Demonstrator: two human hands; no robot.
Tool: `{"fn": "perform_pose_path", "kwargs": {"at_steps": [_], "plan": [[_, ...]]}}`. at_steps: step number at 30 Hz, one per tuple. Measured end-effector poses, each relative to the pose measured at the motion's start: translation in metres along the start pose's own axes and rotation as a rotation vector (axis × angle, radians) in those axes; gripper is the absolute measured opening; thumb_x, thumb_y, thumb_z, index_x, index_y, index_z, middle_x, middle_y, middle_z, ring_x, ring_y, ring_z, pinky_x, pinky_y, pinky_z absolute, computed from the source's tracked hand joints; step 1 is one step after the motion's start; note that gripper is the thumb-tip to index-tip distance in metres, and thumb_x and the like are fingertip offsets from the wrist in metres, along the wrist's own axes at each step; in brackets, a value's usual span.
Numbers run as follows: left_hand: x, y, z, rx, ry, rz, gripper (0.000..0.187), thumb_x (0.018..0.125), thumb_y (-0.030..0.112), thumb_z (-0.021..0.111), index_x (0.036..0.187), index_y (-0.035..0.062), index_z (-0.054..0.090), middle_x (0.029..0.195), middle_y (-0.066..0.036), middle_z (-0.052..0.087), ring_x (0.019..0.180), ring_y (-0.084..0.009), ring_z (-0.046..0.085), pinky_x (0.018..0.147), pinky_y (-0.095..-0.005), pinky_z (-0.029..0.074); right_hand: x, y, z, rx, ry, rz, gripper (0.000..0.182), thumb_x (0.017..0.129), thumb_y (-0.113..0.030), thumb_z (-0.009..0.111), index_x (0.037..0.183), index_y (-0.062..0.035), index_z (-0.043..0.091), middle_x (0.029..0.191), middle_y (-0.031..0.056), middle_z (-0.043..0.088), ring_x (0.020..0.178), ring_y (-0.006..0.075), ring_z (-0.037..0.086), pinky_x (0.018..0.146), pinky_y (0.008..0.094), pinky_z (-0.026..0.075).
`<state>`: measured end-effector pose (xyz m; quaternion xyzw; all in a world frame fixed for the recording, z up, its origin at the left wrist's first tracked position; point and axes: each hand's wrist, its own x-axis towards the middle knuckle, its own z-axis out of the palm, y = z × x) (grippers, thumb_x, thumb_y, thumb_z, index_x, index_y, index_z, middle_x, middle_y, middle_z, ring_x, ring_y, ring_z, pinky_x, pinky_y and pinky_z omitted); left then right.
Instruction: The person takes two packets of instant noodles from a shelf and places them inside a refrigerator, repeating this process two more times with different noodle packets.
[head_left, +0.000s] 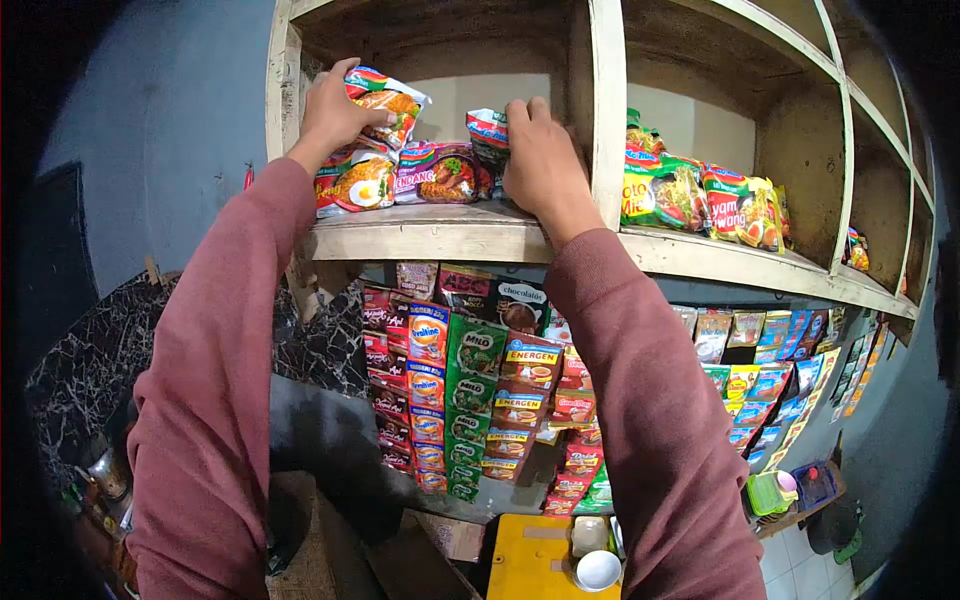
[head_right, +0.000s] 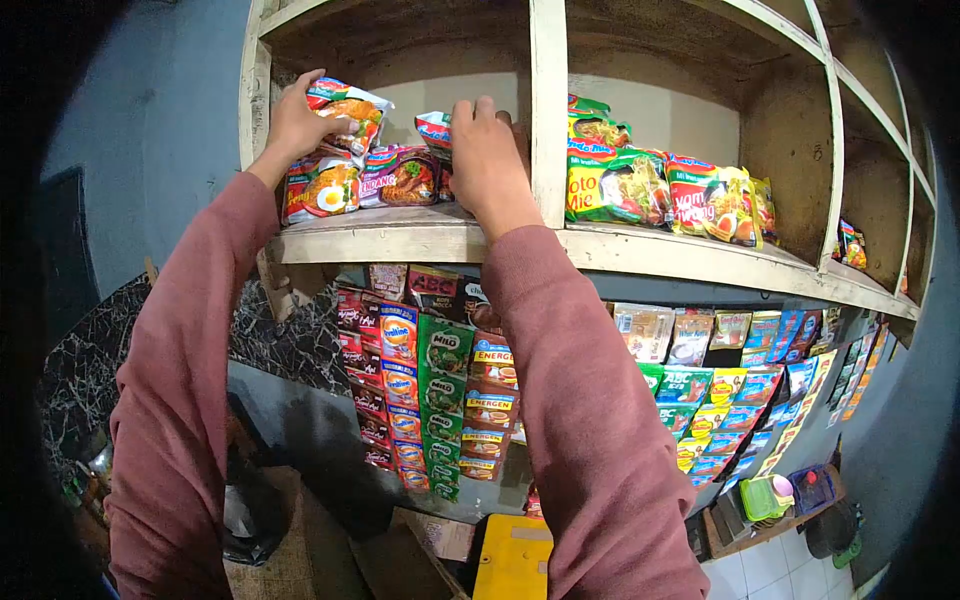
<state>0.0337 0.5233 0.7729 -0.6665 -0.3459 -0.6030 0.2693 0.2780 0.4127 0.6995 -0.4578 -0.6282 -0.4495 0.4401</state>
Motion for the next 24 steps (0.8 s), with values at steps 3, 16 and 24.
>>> {"fn": "perform_pose_path", "kwargs": {"at_steps": [3, 16, 24], "plan": [[-0.011, 0.010, -0.013, -0.127, 0.160, 0.186, 0.091, 0.055, 0.025, 0.093, 0.134, 0.0091, 0.050, 0.117, -0.015, 0.056, 0.109, -0.0308, 0.058, 0.095, -0.0399, 0.048, -0.001, 0.002, 0.000, 0.053, 0.077, -0.070, 0.038, 0.072, 0.005, 0.064, 0.106, -0.0004, 0.049, 0.105, 0.0218, 0.052, 0.098, 0.0428, 0.056, 0.084, 0.0485, 0.048], [-0.072, 0.042, -0.144, -0.536, 0.154, 0.000, 0.063, 0.065, 0.023, 0.091, 0.107, 0.0019, 0.049, 0.095, -0.010, 0.068, 0.086, -0.0141, 0.066, 0.078, -0.0301, 0.056, -0.006, -0.020, -0.028, 0.221, 0.215, -0.148, 0.048, 0.080, -0.018, 0.072, 0.124, -0.0149, 0.052, 0.111, 0.0128, 0.062, 0.101, 0.0331, 0.062, 0.082, 0.0423, 0.052], [-0.148, 0.043, -0.203, -1.198, -0.212, -0.453, 0.063, 0.074, 0.020, 0.086, 0.117, -0.0027, 0.045, 0.107, -0.013, 0.065, 0.094, -0.0167, 0.066, 0.084, -0.0310, 0.055, -0.055, -0.089, -0.119, 0.881, 0.097, 0.142, 0.051, 0.083, -0.017, 0.076, 0.125, 0.0021, 0.054, 0.111, 0.0102, 0.066, 0.105, 0.0158, 0.060, 0.093, 0.0314, 0.047]]}}
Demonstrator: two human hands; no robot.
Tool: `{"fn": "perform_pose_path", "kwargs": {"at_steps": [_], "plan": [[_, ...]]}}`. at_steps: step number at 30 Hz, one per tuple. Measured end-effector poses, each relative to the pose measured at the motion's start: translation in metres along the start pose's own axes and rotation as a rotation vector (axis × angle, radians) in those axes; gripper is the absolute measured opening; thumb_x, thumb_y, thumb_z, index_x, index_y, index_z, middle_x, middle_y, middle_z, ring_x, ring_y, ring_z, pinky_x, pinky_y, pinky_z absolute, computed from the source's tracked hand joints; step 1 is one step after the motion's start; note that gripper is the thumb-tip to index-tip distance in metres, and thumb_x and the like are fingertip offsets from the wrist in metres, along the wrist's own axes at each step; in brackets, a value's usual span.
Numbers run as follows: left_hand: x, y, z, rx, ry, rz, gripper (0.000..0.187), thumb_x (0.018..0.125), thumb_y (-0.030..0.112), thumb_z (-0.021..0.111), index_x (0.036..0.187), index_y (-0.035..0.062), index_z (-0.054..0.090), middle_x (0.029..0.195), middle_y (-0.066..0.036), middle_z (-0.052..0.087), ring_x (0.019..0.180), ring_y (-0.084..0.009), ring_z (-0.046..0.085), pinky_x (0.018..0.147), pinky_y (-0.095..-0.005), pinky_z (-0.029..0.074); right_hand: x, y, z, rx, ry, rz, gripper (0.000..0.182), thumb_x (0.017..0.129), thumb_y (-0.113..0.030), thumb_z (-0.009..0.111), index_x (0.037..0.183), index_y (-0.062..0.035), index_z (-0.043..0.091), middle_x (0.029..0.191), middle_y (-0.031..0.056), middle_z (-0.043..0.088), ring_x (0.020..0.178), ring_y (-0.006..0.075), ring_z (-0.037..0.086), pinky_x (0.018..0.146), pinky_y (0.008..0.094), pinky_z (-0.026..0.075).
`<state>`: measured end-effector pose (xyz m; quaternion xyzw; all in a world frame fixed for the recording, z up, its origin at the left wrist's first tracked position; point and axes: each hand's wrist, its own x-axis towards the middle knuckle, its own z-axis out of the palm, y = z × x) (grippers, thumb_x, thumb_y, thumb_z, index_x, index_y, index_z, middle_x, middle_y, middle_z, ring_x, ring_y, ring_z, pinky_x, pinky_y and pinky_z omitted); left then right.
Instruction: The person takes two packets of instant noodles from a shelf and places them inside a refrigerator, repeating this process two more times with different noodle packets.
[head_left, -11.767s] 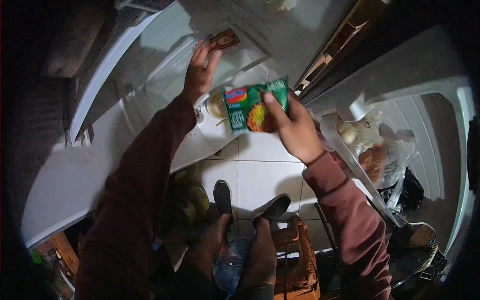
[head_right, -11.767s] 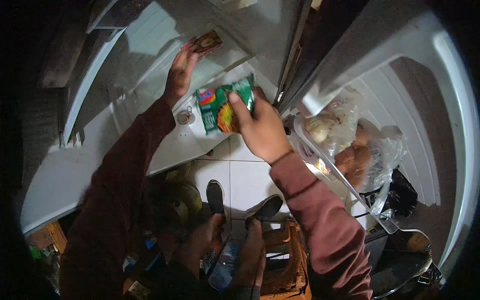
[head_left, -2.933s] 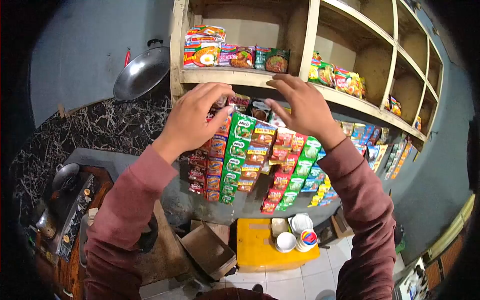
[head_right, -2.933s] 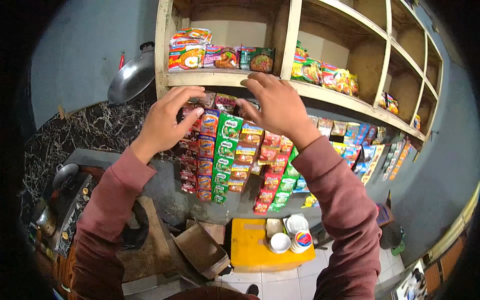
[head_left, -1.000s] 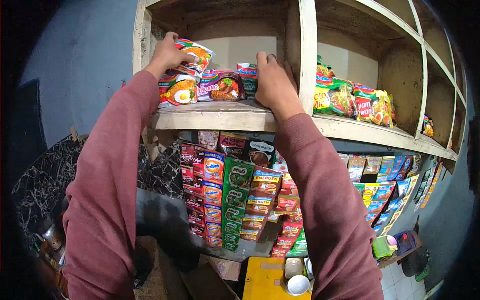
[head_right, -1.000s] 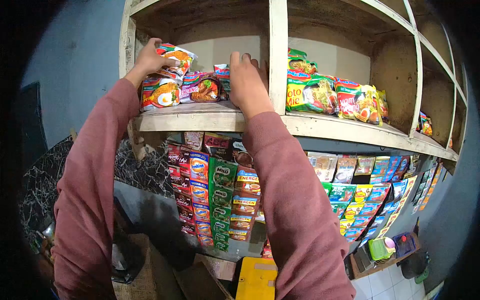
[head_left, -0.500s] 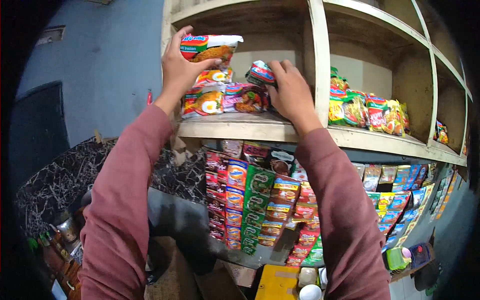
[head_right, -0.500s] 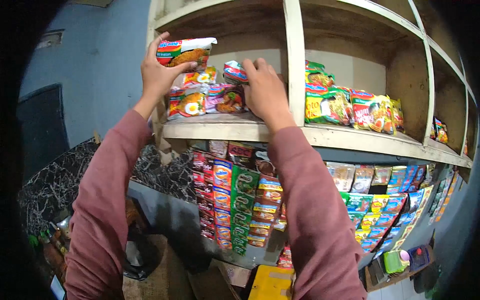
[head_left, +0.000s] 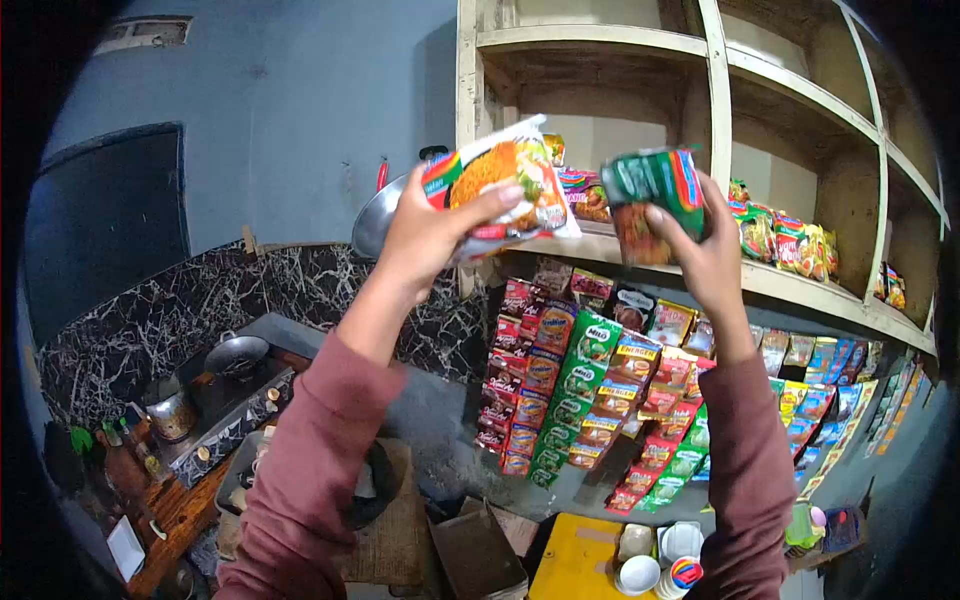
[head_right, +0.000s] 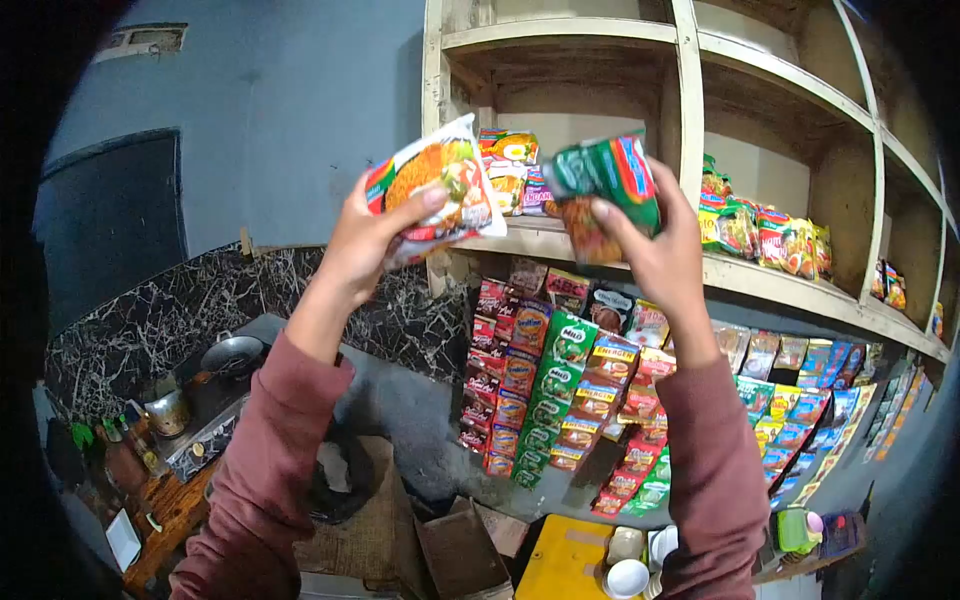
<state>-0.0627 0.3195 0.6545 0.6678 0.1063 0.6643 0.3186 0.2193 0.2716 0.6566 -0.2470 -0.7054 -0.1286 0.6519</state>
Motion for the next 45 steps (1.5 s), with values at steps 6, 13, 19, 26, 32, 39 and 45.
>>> {"fn": "perform_pose_path", "kwargs": {"at_steps": [6, 13, 19, 26, 32, 39, 45], "plan": [[-0.082, -0.005, -0.012, -0.419, -0.180, -0.368, 0.054, 0.085, 0.007, 0.071, 0.130, -0.0003, 0.041, 0.119, -0.012, 0.059, 0.108, -0.0195, 0.062, 0.093, -0.0351, 0.051, -0.104, -0.051, -0.031, 0.119, -0.270, 0.412, 0.057, 0.083, -0.017, 0.076, 0.131, -0.0021, 0.048, 0.122, 0.0066, 0.058, 0.117, 0.0151, 0.051, 0.104, 0.0315, 0.037], [-0.230, -0.028, 0.005, -0.273, -0.128, -0.671, 0.056, 0.082, -0.005, 0.062, 0.132, 0.0052, 0.039, 0.120, -0.008, 0.055, 0.114, -0.0196, 0.056, 0.097, -0.0320, 0.046, -0.264, -0.049, -0.091, 0.627, -0.293, 1.299, 0.048, 0.089, -0.018, 0.069, 0.131, -0.0059, 0.049, 0.125, 0.0048, 0.053, 0.119, 0.0142, 0.048, 0.103, 0.0287, 0.036], [-0.387, -0.040, 0.042, -0.167, 0.170, -0.929, 0.056, 0.080, -0.005, 0.069, 0.129, 0.0050, 0.045, 0.118, -0.009, 0.059, 0.108, -0.0183, 0.060, 0.091, -0.0327, 0.051, -0.393, -0.055, -0.168, 0.731, -0.454, 1.467, 0.070, 0.079, 0.004, 0.073, 0.138, -0.0058, 0.037, 0.124, 0.0084, 0.055, 0.114, 0.0177, 0.056, 0.098, 0.0317, 0.045], [-0.489, -0.035, 0.100, -0.216, 0.293, -1.205, 0.042, 0.077, -0.005, 0.075, 0.115, -0.0003, 0.057, 0.111, -0.006, 0.066, 0.097, -0.0135, 0.063, 0.087, -0.0289, 0.052, -0.475, -0.060, -0.200, 0.647, -0.376, 1.555, 0.037, 0.078, 0.004, 0.073, 0.112, 0.0005, 0.057, 0.107, 0.0063, 0.066, 0.101, 0.0137, 0.062, 0.090, 0.0279, 0.048], [-0.511, 0.010, 0.105, -0.013, 0.352, -1.197, 0.043, 0.077, -0.004, 0.076, 0.116, 0.0025, 0.059, 0.106, -0.002, 0.067, 0.096, -0.0097, 0.062, 0.087, -0.0277, 0.052, -0.496, -0.053, -0.171, 0.894, -0.309, 1.617, 0.041, 0.085, 0.004, 0.061, 0.125, 0.0032, 0.052, 0.114, 0.0095, 0.064, 0.107, 0.0182, 0.061, 0.095, 0.0325, 0.047], [-0.549, 0.061, 0.097, 0.143, 0.703, -1.093, 0.040, 0.080, 0.001, 0.073, 0.117, -0.0015, 0.058, 0.106, -0.008, 0.069, 0.093, -0.0140, 0.066, 0.085, -0.0295, 0.053, -0.505, -0.047, -0.117, 0.835, -0.486, 1.708, 0.036, 0.088, -0.005, 0.062, 0.122, 0.0003, 0.052, 0.114, 0.0093, 0.063, 0.105, 0.0210, 0.062, 0.093, 0.0358, 0.049], [-0.580, 0.083, 0.104, 0.168, 0.869, -0.988, 0.039, 0.081, 0.002, 0.072, 0.117, -0.0003, 0.058, 0.106, -0.007, 0.069, 0.094, -0.0130, 0.065, 0.087, -0.0306, 0.052, -0.496, -0.082, -0.065, 1.259, -0.454, 1.942, 0.034, 0.095, -0.018, 0.060, 0.125, -0.0037, 0.051, 0.114, 0.0075, 0.063, 0.105, 0.0212, 0.062, 0.090, 0.0369, 0.053]]}}
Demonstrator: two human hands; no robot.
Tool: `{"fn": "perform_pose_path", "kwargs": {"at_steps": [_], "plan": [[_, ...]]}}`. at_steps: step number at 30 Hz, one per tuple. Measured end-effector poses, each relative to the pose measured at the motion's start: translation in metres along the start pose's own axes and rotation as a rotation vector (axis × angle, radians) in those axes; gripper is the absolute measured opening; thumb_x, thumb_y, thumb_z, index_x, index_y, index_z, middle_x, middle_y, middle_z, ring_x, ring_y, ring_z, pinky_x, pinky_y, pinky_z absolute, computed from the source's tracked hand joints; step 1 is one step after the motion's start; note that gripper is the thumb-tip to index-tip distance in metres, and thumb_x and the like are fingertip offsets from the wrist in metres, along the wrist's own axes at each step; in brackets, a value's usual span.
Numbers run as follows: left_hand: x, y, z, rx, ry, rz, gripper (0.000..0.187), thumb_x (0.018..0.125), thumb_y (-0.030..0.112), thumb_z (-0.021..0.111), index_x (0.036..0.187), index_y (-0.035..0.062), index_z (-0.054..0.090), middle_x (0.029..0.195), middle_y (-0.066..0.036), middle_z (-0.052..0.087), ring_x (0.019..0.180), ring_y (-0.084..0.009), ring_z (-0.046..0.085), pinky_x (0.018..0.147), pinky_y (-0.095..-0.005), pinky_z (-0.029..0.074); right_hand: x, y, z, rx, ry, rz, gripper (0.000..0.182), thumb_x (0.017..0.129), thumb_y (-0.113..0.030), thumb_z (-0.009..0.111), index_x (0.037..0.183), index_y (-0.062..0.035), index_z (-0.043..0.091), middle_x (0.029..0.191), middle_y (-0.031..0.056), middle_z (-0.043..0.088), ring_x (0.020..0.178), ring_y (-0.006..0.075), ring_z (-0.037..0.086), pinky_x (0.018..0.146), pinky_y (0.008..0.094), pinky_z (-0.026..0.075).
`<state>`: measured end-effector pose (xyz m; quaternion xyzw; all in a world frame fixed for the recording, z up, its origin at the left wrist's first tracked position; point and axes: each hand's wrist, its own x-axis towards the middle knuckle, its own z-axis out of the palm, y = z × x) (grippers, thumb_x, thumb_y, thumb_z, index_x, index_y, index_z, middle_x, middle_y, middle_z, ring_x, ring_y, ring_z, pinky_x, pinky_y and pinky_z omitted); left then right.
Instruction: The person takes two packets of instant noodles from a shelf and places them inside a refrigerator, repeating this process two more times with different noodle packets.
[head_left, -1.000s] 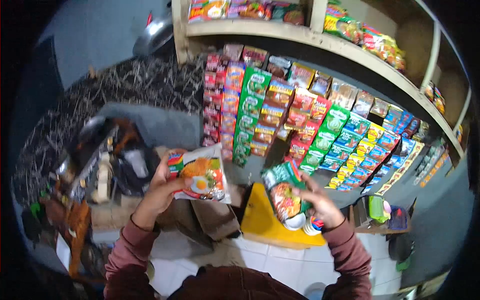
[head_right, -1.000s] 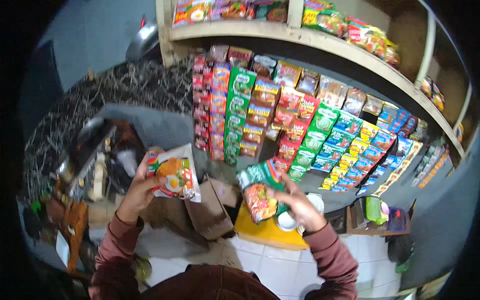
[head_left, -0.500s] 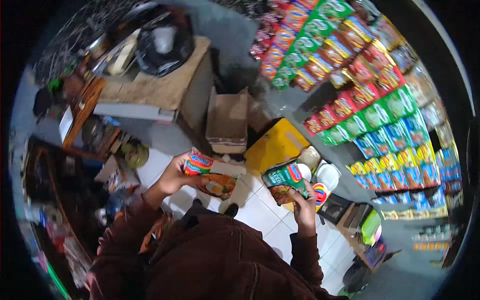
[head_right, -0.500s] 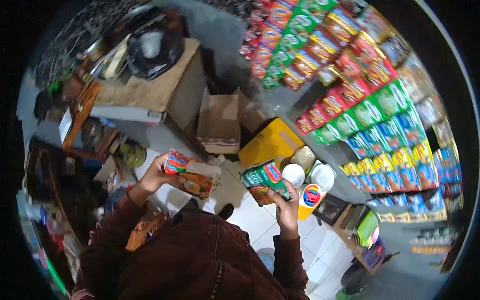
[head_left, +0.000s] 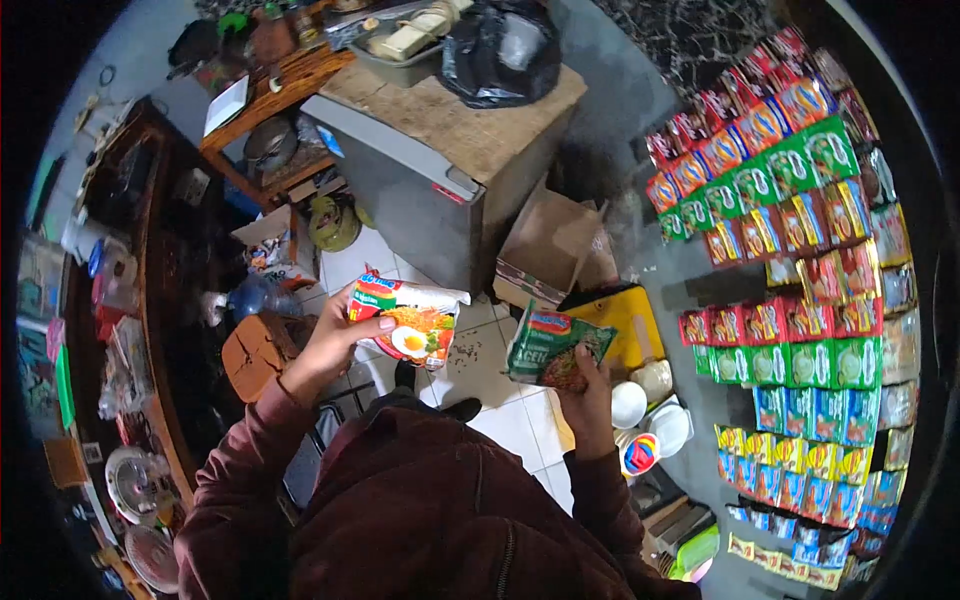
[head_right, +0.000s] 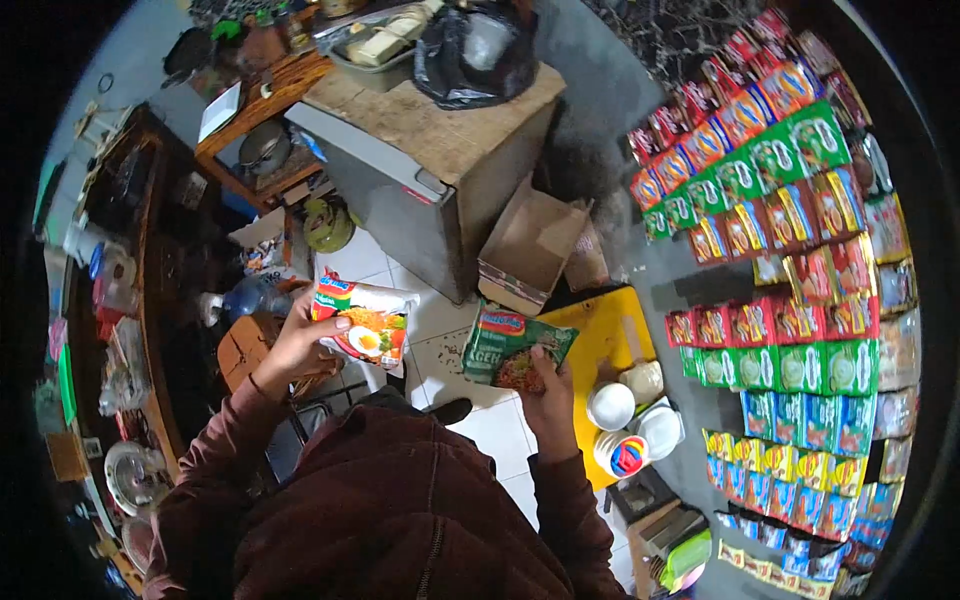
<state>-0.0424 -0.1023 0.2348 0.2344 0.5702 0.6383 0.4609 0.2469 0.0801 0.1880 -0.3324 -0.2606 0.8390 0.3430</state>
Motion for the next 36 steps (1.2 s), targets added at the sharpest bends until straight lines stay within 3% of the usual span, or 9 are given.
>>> {"fn": "perform_pose_path", "kwargs": {"at_steps": [6, 8, 12, 15, 18, 26, 31, 34, 36], "plan": [[-0.023, -0.004, -0.029, -0.123, 0.044, 0.061, 0.039, 0.081, 0.001, 0.073, 0.118, 0.0014, 0.058, 0.108, -0.006, 0.068, 0.096, -0.0117, 0.064, 0.088, -0.0301, 0.052, 0.024, 0.025, 0.022, 0.093, -0.054, 0.225, 0.038, 0.091, -0.013, 0.065, 0.124, 0.0007, 0.051, 0.119, 0.0113, 0.060, 0.108, 0.0243, 0.061, 0.092, 0.0369, 0.051], [-0.028, -0.004, -0.040, -0.148, 0.097, 0.086, 0.038, 0.082, 0.002, 0.072, 0.117, 0.0007, 0.058, 0.108, -0.007, 0.068, 0.097, -0.0124, 0.064, 0.089, -0.0299, 0.051, 0.025, 0.031, 0.028, -1.019, -0.430, -0.474, 0.034, 0.089, -0.006, 0.065, 0.119, 0.0068, 0.054, 0.118, 0.0149, 0.060, 0.107, 0.0238, 0.061, 0.095, 0.0350, 0.048], [-0.028, -0.002, -0.061, -0.220, 0.196, 0.105, 0.037, 0.083, 0.004, 0.071, 0.117, -0.0010, 0.057, 0.109, -0.008, 0.068, 0.098, -0.0139, 0.064, 0.091, -0.0292, 0.050, 0.038, 0.042, 0.049, -1.092, -0.533, -0.476, 0.031, 0.088, -0.003, 0.064, 0.117, 0.0077, 0.055, 0.121, 0.0156, 0.059, 0.113, 0.0230, 0.058, 0.098, 0.0367, 0.046], [-0.026, 0.009, -0.074, -0.275, 0.215, 0.085, 0.036, 0.084, 0.005, 0.071, 0.117, -0.0016, 0.057, 0.108, -0.008, 0.068, 0.098, -0.0143, 0.065, 0.091, -0.0294, 0.050, 0.040, 0.053, 0.093, -0.200, -0.257, 0.159, 0.029, 0.090, -0.003, 0.062, 0.117, 0.0042, 0.056, 0.121, 0.0141, 0.059, 0.114, 0.0232, 0.058, 0.099, 0.0398, 0.047], [-0.015, 0.012, -0.102, -0.275, 0.190, 0.111, 0.036, 0.084, 0.005, 0.071, 0.117, -0.0016, 0.057, 0.109, -0.009, 0.068, 0.099, -0.0146, 0.065, 0.091, -0.0300, 0.051, 0.043, 0.057, 0.140, -0.065, -0.242, 0.199, 0.029, 0.091, -0.003, 0.061, 0.119, -0.0007, 0.057, 0.121, 0.0122, 0.059, 0.111, 0.0241, 0.060, 0.100, 0.0417, 0.048], [0.006, 0.034, -0.194, -0.319, 0.320, 0.176, 0.035, 0.087, 0.004, 0.068, 0.120, -0.0009, 0.057, 0.110, -0.010, 0.068, 0.098, -0.0158, 0.066, 0.090, -0.0309, 0.051, 0.077, 0.110, 0.207, -0.254, -0.198, 0.083, 0.035, 0.087, -0.004, 0.065, 0.121, -0.0026, 0.056, 0.114, 0.0088, 0.064, 0.112, 0.0231, 0.060, 0.097, 0.0386, 0.048], [-0.001, 0.040, -0.249, -0.386, 0.362, 0.202, 0.034, 0.088, 0.003, 0.066, 0.121, -0.0011, 0.056, 0.111, -0.010, 0.067, 0.099, -0.0154, 0.065, 0.089, -0.0309, 0.052, 0.097, 0.139, 0.260, -0.984, -0.507, -0.487, 0.032, 0.086, -0.003, 0.068, 0.117, -0.0053, 0.059, 0.110, 0.0062, 0.065, 0.102, 0.0180, 0.064, 0.088, 0.0332, 0.051], [-0.007, 0.034, -0.278, -0.397, 0.434, 0.199, 0.035, 0.088, 0.003, 0.066, 0.122, -0.0009, 0.055, 0.112, -0.010, 0.067, 0.099, -0.0150, 0.065, 0.089, -0.0306, 0.051, 0.109, 0.150, 0.303, -0.294, -0.286, 0.146, 0.031, 0.086, -0.004, 0.068, 0.116, -0.0041, 0.060, 0.107, 0.0058, 0.066, 0.099, 0.0175, 0.065, 0.087, 0.0329, 0.051], [-0.013, 0.035, -0.290, -0.422, 0.456, 0.217, 0.036, 0.088, 0.003, 0.066, 0.122, -0.0008, 0.055, 0.112, -0.009, 0.067, 0.100, -0.0149, 0.064, 0.090, -0.0308, 0.051, 0.115, 0.156, 0.318, -0.356, -0.242, 0.153, 0.030, 0.085, -0.003, 0.068, 0.114, -0.0028, 0.060, 0.105, 0.0061, 0.067, 0.096, 0.0184, 0.066, 0.086, 0.0335, 0.052]]}}
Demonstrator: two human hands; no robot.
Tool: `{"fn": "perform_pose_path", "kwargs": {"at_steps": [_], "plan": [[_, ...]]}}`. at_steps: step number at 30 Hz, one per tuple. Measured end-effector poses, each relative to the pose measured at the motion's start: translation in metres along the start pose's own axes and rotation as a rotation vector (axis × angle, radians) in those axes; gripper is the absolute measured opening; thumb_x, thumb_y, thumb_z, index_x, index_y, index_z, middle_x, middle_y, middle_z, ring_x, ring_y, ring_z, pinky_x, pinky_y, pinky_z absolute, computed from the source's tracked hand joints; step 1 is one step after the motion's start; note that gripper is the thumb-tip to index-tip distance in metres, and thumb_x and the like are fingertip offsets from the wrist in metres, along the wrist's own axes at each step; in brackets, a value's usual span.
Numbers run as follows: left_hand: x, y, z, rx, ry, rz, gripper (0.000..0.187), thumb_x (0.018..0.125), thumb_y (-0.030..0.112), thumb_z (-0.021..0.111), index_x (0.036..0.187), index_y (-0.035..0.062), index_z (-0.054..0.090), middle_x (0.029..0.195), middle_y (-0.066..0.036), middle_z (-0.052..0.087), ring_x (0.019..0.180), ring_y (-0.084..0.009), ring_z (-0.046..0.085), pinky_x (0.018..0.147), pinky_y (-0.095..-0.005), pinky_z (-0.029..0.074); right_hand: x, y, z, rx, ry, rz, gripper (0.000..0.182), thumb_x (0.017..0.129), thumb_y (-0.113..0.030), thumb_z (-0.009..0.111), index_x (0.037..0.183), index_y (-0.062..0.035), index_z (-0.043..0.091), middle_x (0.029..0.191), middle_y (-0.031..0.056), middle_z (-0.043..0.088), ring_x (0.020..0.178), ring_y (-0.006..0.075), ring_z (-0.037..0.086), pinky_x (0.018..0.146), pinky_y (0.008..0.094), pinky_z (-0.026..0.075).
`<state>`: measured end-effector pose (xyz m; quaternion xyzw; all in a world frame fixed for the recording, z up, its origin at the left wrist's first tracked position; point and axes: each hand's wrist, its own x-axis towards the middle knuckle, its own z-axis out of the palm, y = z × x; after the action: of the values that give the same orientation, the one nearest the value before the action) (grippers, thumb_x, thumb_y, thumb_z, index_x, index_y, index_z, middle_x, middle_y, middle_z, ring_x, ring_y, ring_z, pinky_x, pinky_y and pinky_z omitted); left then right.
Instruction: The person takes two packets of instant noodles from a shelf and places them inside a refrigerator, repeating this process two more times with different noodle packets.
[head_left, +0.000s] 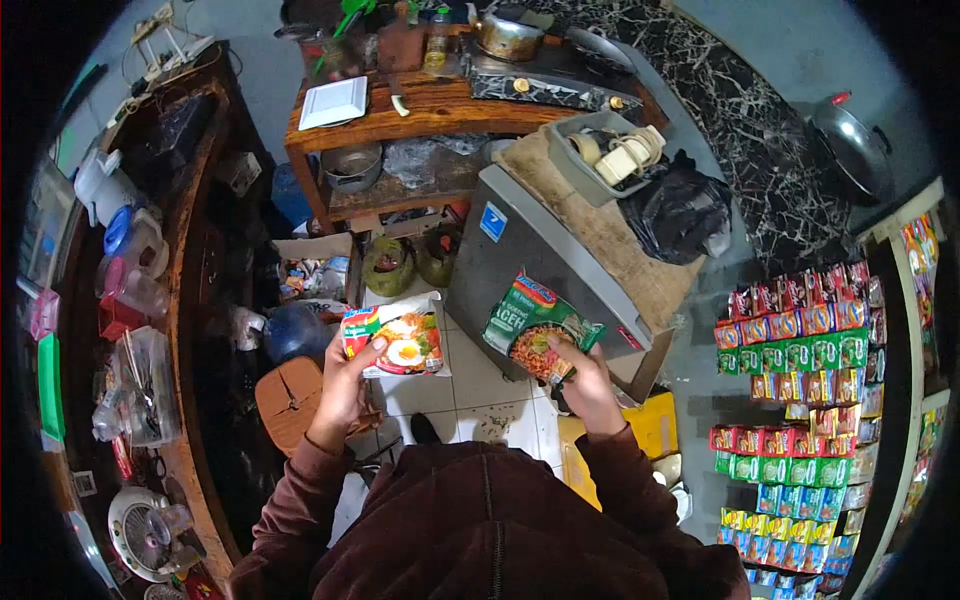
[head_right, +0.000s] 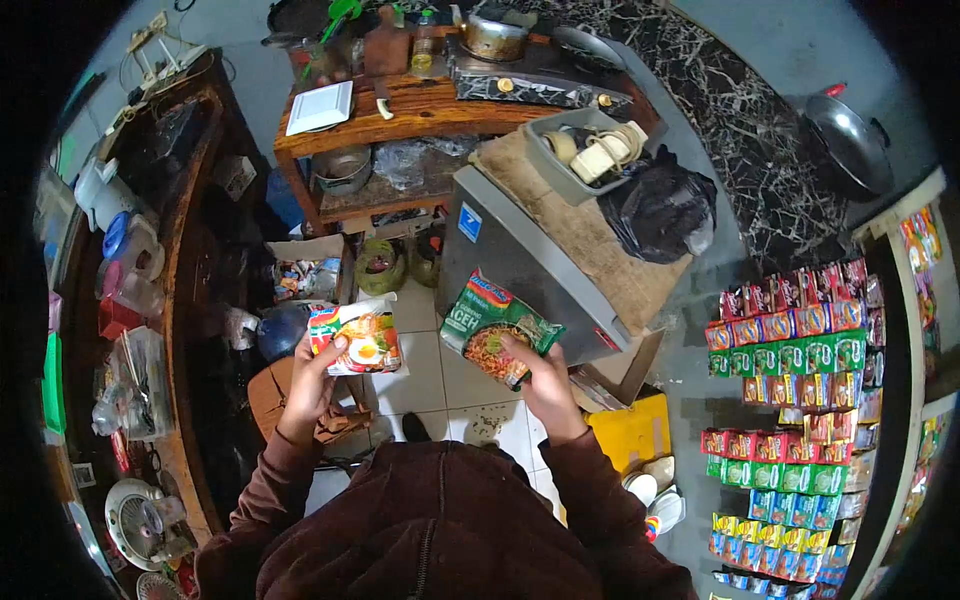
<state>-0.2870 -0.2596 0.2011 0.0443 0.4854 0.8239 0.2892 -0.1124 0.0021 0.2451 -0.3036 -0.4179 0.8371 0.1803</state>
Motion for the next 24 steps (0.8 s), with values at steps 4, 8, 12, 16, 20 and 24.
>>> {"fn": "perform_pose_path", "kwargs": {"at_steps": [4, 8, 12, 16, 20, 24], "plan": [[-0.001, 0.005, -0.016, -0.058, 0.099, 0.010, 0.036, 0.088, 0.004, 0.066, 0.122, -0.0003, 0.055, 0.113, -0.009, 0.066, 0.101, -0.0152, 0.064, 0.091, -0.0314, 0.050, 0.025, 0.000, 0.018, -0.059, -0.136, 0.051, 0.031, 0.085, -0.001, 0.066, 0.115, -0.0016, 0.059, 0.107, 0.0074, 0.066, 0.097, 0.0189, 0.065, 0.087, 0.0341, 0.052], [0.002, 0.010, -0.023, -0.044, 0.149, 0.020, 0.037, 0.088, 0.005, 0.066, 0.123, -0.0001, 0.055, 0.113, -0.009, 0.066, 0.101, -0.0153, 0.064, 0.091, -0.0315, 0.050, 0.049, 0.005, 0.025, -0.065, -0.150, 0.033, 0.026, 0.088, -0.005, 0.066, 0.114, -0.0019, 0.061, 0.109, 0.0048, 0.066, 0.098, 0.0162, 0.064, 0.087, 0.0319, 0.050], [0.018, 0.019, -0.019, -0.028, 0.192, 0.029, 0.038, 0.087, 0.006, 0.067, 0.123, 0.0002, 0.055, 0.113, -0.010, 0.066, 0.102, -0.0160, 0.064, 0.092, -0.0328, 0.050, 0.075, 0.002, 0.030, -0.207, -0.064, -0.112, 0.030, 0.092, -0.021, 0.067, 0.115, -0.0040, 0.058, 0.110, 0.0050, 0.064, 0.099, 0.0154, 0.064, 0.085, 0.0317, 0.052], [0.049, 0.025, -0.003, -0.029, 0.214, 0.056, 0.039, 0.087, 0.006, 0.068, 0.124, -0.0003, 0.055, 0.113, -0.011, 0.066, 0.102, -0.0176, 0.064, 0.092, -0.0340, 0.051, 0.105, -0.019, 0.030, -0.190, -0.120, -0.106, 0.030, 0.092, -0.022, 0.068, 0.114, -0.0040, 0.059, 0.108, 0.0043, 0.064, 0.096, 0.0143, 0.064, 0.083, 0.0305, 0.052], [0.086, 0.028, 0.024, 0.014, 0.183, 0.075, 0.038, 0.089, 0.007, 0.066, 0.123, -0.0004, 0.054, 0.112, -0.011, 0.066, 0.101, -0.0172, 0.065, 0.092, -0.0338, 0.050, 0.140, -0.034, 0.014, -0.224, -0.121, -0.059, 0.029, 0.091, -0.023, 0.069, 0.110, -0.0035, 0.061, 0.102, 0.0033, 0.065, 0.091, 0.0133, 0.065, 0.080, 0.0293, 0.052], [0.129, 0.033, 0.043, 0.104, 0.148, 0.101, 0.036, 0.092, 0.010, 0.062, 0.124, -0.0024, 0.051, 0.117, -0.012, 0.064, 0.104, -0.0196, 0.065, 0.093, -0.0351, 0.051, 0.169, -0.049, 0.005, -0.256, -0.070, -0.105, 0.027, 0.087, -0.023, 0.074, 0.104, -0.0031, 0.067, 0.097, 0.0016, 0.068, 0.088, 0.0093, 0.063, 0.078, 0.0260, 0.050]]}}
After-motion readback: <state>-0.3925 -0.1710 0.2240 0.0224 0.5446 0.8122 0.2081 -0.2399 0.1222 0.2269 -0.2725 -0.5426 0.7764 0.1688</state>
